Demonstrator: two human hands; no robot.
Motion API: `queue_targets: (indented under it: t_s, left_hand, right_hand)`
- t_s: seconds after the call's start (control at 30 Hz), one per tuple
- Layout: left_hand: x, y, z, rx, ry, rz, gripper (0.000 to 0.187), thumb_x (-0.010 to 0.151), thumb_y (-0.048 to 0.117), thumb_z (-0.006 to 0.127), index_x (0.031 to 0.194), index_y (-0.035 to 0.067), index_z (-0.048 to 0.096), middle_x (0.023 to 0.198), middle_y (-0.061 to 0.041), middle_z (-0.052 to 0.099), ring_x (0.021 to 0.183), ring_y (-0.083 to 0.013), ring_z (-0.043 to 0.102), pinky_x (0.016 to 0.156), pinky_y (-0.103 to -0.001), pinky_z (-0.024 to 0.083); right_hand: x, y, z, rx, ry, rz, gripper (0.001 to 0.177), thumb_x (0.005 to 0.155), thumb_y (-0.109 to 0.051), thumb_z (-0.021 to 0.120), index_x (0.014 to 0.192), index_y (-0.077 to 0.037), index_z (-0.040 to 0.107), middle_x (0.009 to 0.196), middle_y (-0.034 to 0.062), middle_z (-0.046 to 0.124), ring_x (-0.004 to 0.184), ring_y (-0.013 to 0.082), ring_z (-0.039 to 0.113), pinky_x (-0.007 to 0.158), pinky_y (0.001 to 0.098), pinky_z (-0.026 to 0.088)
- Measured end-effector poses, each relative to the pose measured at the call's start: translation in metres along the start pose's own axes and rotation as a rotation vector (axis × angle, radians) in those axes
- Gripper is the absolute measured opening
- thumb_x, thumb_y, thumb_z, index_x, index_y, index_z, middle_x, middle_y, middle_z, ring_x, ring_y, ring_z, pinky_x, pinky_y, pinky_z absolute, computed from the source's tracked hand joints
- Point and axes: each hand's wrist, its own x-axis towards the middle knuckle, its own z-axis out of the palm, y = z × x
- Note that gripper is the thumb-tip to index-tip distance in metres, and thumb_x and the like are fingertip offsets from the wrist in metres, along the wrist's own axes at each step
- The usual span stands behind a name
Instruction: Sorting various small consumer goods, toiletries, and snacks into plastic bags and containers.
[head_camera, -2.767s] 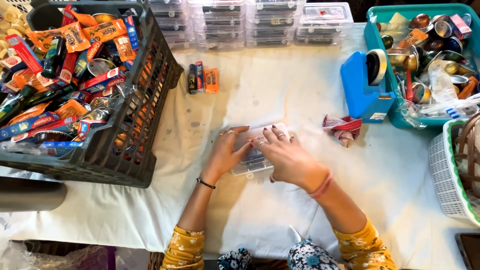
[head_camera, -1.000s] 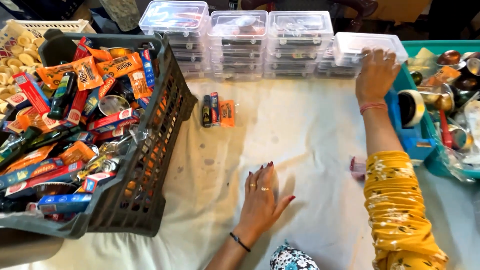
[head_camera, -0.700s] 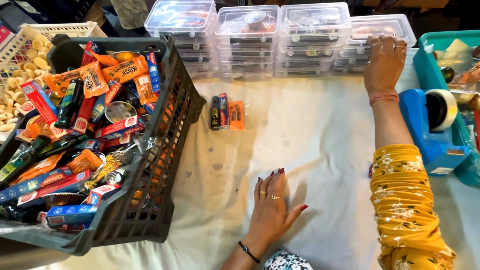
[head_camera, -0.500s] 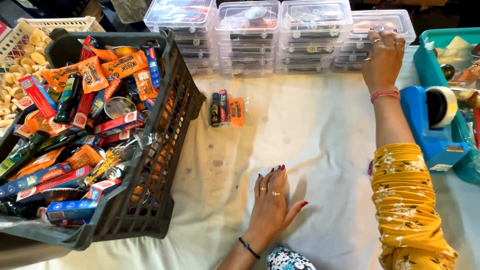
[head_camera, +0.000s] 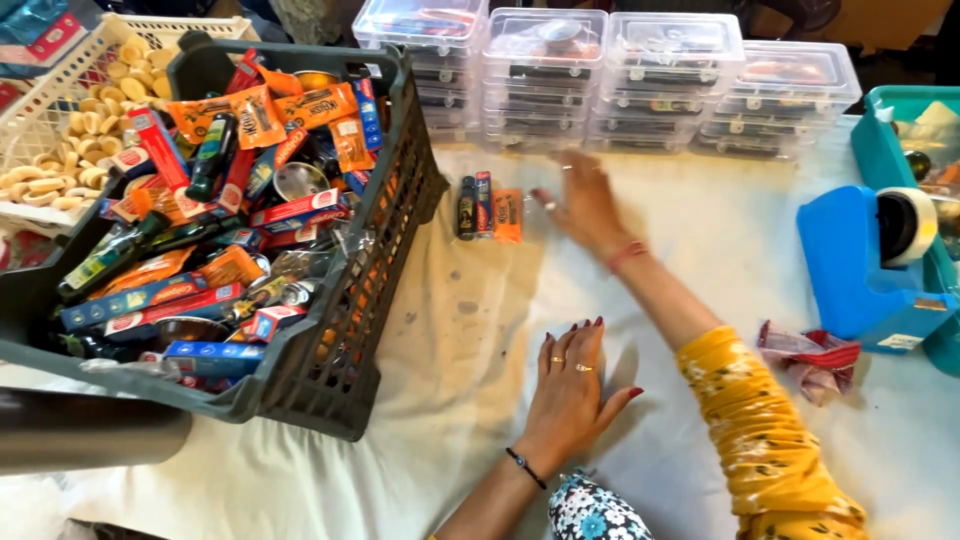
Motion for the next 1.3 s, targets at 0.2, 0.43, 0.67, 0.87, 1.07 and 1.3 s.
queue_targets:
  t_s: [0.2,0.43,0.67,0.87,1.07,1.3]
  left_hand:
    - [-0.002,-0.009,0.010,0.047,-0.035,-0.019,0.093,0.091,0.045,0.072,0.154,-0.007,0.029,0.153,-0.023,0.044,0.145,-0.0402,0.039,0.122,-0.060,0.022]
    - [-0.004,-0.010,0.013,0.018,-0.012,-0.016,0.093,0.092,0.042,0.072,0.158,-0.006,0.026,0.157,-0.023,0.041,0.146,-0.0400,0.036,0.123,-0.060,0.020]
    - [0.000,0.000,0.006,0.128,0.141,-0.031,0.090,0.090,0.044,0.072,0.157,0.002,0.028,0.161,-0.024,0.034,0.150,-0.0403,0.030,0.120,-0.065,0.013]
    - [0.005,-0.006,0.011,0.138,0.241,-0.086,0.090,0.087,0.046,0.072,0.153,0.004,0.028,0.158,-0.021,0.033,0.145,-0.0399,0.031,0.118,-0.068,0.011]
    - [0.003,-0.016,0.008,-0.038,0.229,-0.151,0.087,0.094,0.039,0.070,0.156,-0.001,0.023,0.147,-0.022,0.049,0.135,-0.0395,0.043,0.118,-0.065,0.015]
    - [0.001,-0.014,0.008,-0.132,0.040,-0.158,0.084,0.096,0.035,0.068,0.158,-0.002,0.024,0.125,-0.018,0.065,0.121,-0.0363,0.055,0.120,-0.061,0.021]
  right_hand:
    - [0.028,-0.042,0.058,0.066,-0.116,0.603,0.069,0.092,-0.047,0.074,0.136,0.001,0.052,0.136,0.0211,0.055,0.130,0.0397,0.049,0.100,0.0543,0.042]
    - [-0.008,0.016,0.084,0.405,-0.230,0.810,0.027,0.084,-0.016,0.068,0.107,-0.005,0.076,0.105,0.0091,0.078,0.099,0.0217,0.073,0.093,0.0372,0.054]
    - [-0.107,0.039,0.038,1.148,-0.036,0.380,0.029,0.085,0.017,0.050,0.104,-0.005,0.050,0.099,0.0016,0.060,0.096,0.0110,0.061,0.088,0.0274,0.051]
    - [-0.179,-0.019,-0.102,1.243,-0.181,0.592,0.031,0.085,0.016,0.047,0.106,-0.007,0.050,0.104,-0.0008,0.058,0.103,0.0096,0.062,0.097,0.0279,0.052]
    - [-0.234,-0.026,-0.139,1.367,-0.152,0.544,0.031,0.087,0.008,0.050,0.113,-0.010,0.051,0.108,-0.0010,0.060,0.110,0.0091,0.063,0.101,0.0279,0.051]
    - [-0.219,-0.048,-0.156,1.236,-0.142,0.808,0.032,0.098,-0.002,0.054,0.130,-0.007,0.052,0.106,0.0043,0.073,0.100,0.0098,0.067,0.091,0.0256,0.052]
